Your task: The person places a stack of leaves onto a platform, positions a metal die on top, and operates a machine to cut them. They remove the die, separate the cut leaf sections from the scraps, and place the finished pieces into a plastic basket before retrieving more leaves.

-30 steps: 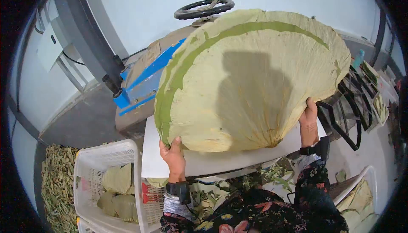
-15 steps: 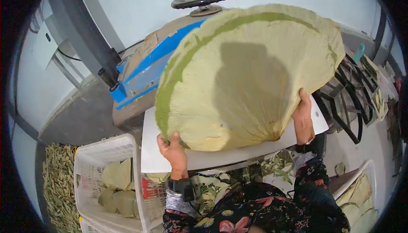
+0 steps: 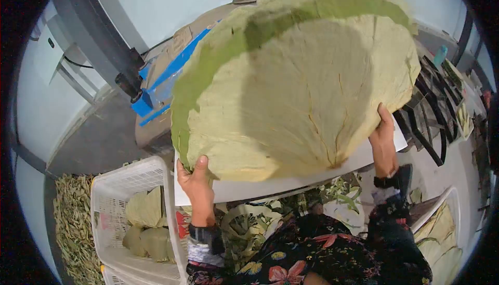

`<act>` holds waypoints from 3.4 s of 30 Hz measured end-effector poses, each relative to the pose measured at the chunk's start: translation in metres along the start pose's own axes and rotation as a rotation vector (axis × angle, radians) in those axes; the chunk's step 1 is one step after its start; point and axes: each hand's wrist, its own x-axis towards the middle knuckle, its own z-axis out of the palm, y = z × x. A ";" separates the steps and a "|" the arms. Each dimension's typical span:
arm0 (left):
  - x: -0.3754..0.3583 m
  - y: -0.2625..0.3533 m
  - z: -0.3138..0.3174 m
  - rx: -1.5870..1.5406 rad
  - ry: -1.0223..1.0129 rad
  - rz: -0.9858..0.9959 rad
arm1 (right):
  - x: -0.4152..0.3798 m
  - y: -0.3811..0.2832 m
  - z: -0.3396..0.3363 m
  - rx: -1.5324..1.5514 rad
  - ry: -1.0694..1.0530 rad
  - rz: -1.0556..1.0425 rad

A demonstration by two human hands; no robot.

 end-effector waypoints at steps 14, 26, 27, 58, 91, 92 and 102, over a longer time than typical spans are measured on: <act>0.087 -0.072 -0.053 1.137 -0.380 -0.121 | -0.046 0.043 0.003 -0.903 0.243 0.093; -0.013 -0.036 0.046 1.151 -0.699 0.662 | -0.032 0.074 -0.021 -1.107 0.279 0.078; -0.041 -0.031 0.066 1.118 -0.858 0.717 | -0.031 0.074 -0.018 -1.111 0.319 0.122; -0.083 -0.084 0.092 1.031 -0.906 0.483 | 0.060 -0.180 -0.209 -2.151 0.029 -0.130; -0.072 -0.083 0.105 0.958 -1.049 0.414 | 0.062 0.093 0.068 -1.970 -1.072 -0.668; -0.072 -0.083 0.105 0.944 -1.012 0.424 | 0.063 0.093 0.069 -1.969 -1.049 -0.663; -0.080 -0.090 0.099 0.950 -1.004 0.442 | 0.054 0.109 0.055 -1.913 -0.996 -0.624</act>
